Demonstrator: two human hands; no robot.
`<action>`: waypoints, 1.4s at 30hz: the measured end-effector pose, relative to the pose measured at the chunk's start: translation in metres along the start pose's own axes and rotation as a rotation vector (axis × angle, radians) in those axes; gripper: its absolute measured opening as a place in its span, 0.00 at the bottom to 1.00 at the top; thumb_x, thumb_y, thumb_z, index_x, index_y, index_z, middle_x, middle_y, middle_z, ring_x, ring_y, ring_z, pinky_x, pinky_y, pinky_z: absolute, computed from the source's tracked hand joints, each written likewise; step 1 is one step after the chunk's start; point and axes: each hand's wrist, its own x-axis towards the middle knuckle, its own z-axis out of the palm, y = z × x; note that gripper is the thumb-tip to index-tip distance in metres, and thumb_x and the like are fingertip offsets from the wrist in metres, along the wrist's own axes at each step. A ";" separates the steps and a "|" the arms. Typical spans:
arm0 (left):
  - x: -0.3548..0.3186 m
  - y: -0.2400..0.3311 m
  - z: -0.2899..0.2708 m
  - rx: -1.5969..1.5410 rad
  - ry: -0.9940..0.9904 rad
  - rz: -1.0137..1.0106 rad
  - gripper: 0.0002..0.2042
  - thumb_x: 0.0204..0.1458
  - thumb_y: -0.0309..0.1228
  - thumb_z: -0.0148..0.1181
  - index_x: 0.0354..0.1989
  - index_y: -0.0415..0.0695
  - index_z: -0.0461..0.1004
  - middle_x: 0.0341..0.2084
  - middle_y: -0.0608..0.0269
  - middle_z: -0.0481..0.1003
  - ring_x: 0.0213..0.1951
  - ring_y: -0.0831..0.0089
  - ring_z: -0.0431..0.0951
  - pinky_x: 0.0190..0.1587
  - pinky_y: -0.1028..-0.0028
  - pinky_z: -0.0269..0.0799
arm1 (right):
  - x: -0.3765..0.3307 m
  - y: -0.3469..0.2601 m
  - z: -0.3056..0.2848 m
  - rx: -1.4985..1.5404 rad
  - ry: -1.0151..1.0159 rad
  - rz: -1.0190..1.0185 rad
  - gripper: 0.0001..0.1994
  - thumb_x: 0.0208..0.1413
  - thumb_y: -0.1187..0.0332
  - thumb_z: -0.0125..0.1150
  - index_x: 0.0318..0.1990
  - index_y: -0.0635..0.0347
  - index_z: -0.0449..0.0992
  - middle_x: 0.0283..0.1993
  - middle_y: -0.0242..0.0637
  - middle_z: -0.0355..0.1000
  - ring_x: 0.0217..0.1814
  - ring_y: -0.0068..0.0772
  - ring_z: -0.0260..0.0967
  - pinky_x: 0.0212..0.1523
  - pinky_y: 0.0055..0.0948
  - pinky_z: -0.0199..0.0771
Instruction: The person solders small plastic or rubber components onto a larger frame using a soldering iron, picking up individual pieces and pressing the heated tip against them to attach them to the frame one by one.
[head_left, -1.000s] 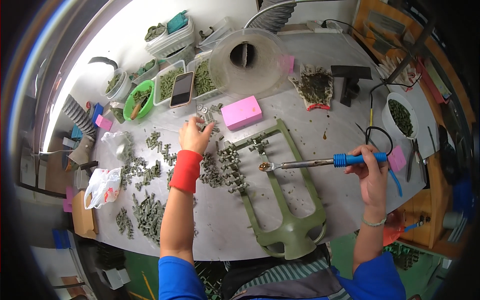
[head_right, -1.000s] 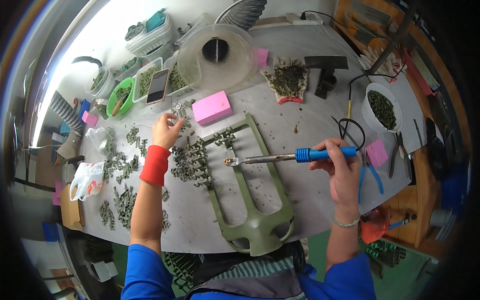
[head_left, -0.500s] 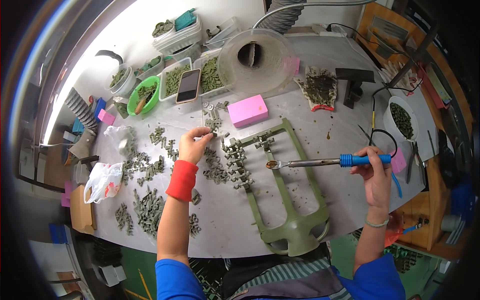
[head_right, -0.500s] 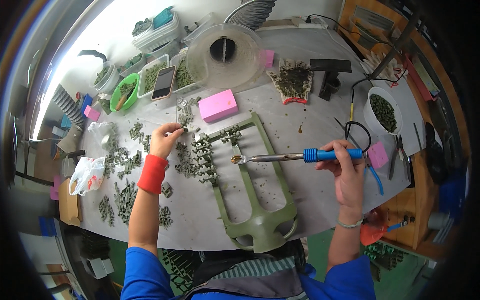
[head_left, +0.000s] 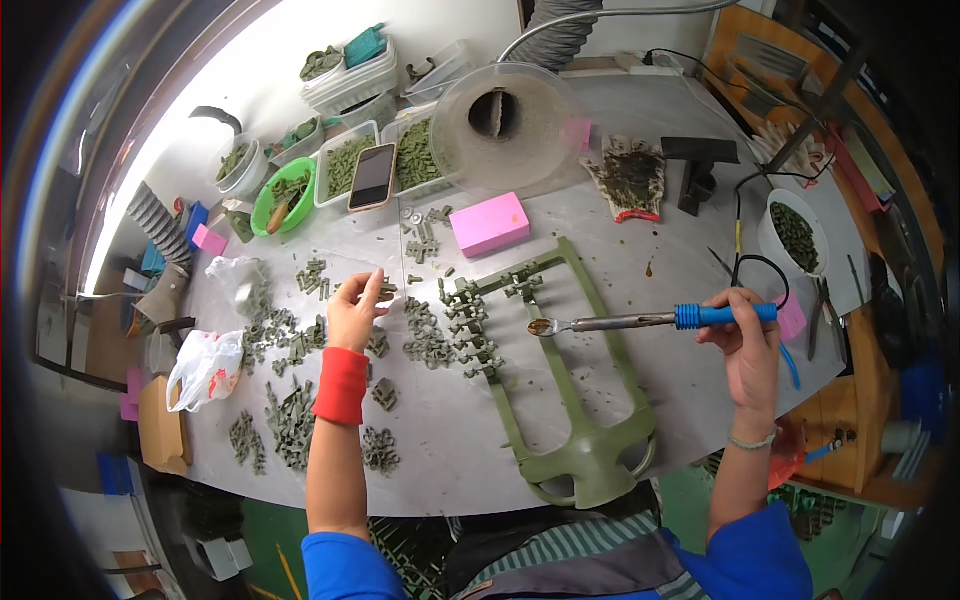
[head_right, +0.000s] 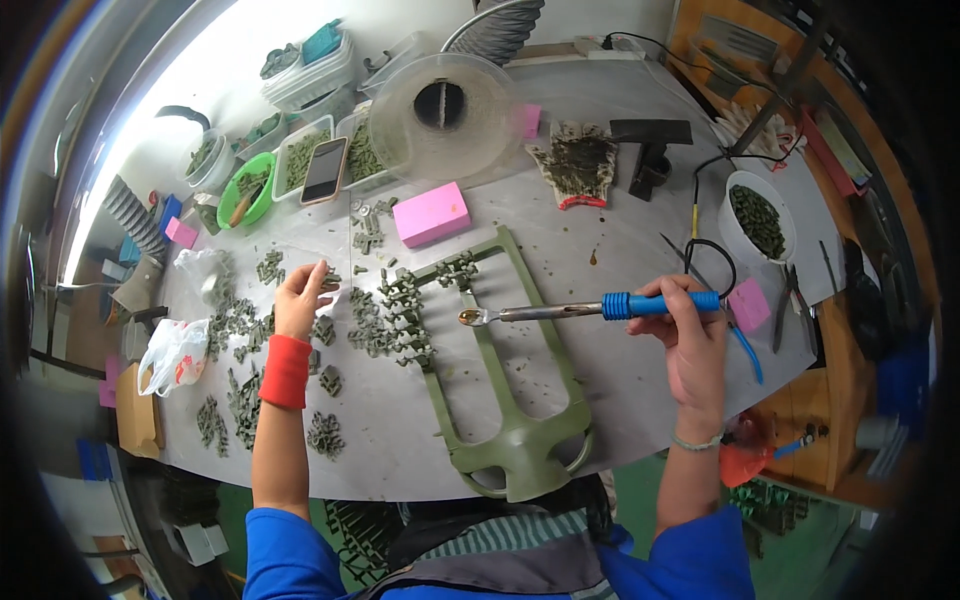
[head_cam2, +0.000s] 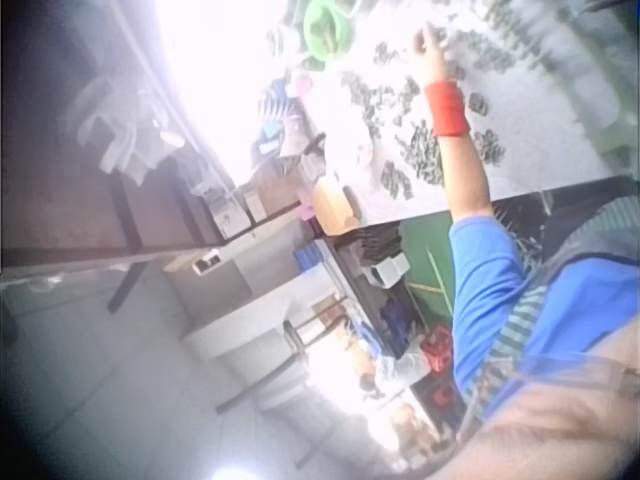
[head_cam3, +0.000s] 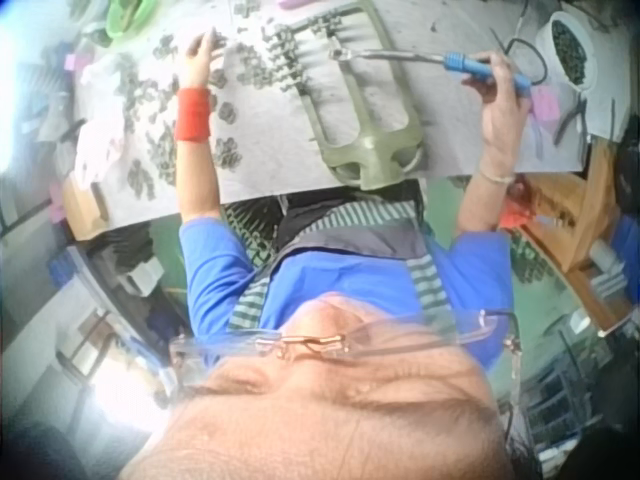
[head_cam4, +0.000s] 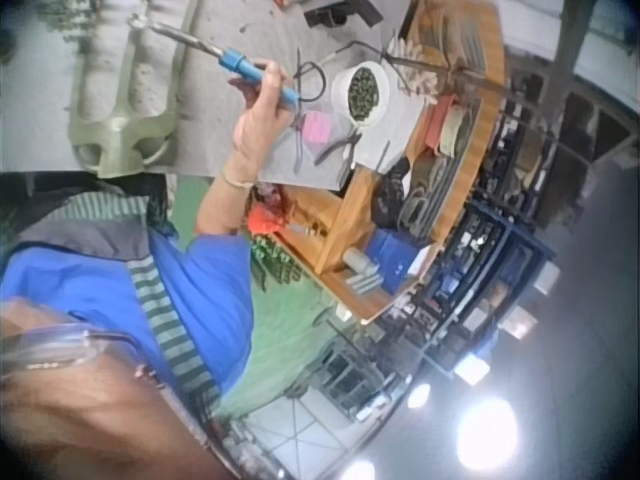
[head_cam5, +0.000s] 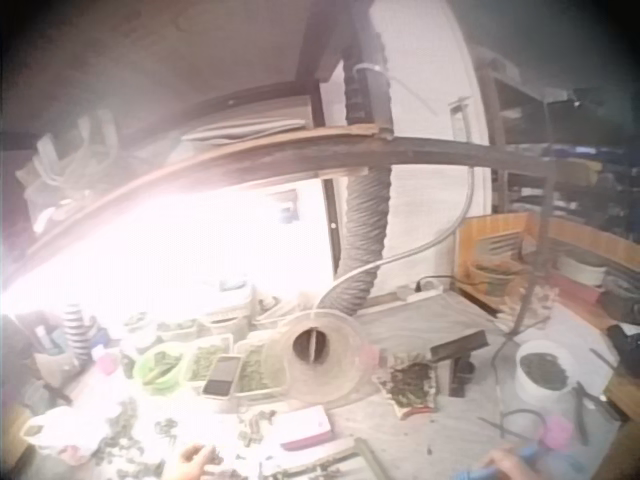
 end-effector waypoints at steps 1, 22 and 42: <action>-0.003 0.004 -0.002 -0.062 -0.034 -0.025 0.09 0.56 0.28 0.60 0.43 0.40 0.74 0.36 0.61 0.78 0.34 0.74 0.81 0.34 0.79 0.75 | 0.000 0.000 0.000 0.006 -0.007 0.001 0.12 0.61 0.65 0.54 0.35 0.67 0.75 0.30 0.39 0.74 0.25 0.28 0.74 0.30 0.24 0.79; -0.062 0.073 0.147 0.593 -0.170 0.680 0.06 0.42 0.30 0.68 0.31 0.49 0.82 0.23 0.67 0.78 0.34 0.67 0.72 0.42 0.68 0.66 | 0.011 0.037 -0.005 0.113 -0.031 0.035 0.11 0.62 0.65 0.55 0.37 0.66 0.74 0.33 0.39 0.75 0.29 0.28 0.75 0.34 0.26 0.79; -0.059 0.073 0.147 0.651 -0.173 0.757 0.06 0.41 0.30 0.68 0.30 0.51 0.81 0.23 0.70 0.78 0.33 0.69 0.72 0.41 0.69 0.64 | 0.016 0.043 -0.003 0.124 -0.053 0.027 0.11 0.62 0.64 0.54 0.36 0.65 0.75 0.32 0.37 0.75 0.28 0.25 0.75 0.34 0.25 0.80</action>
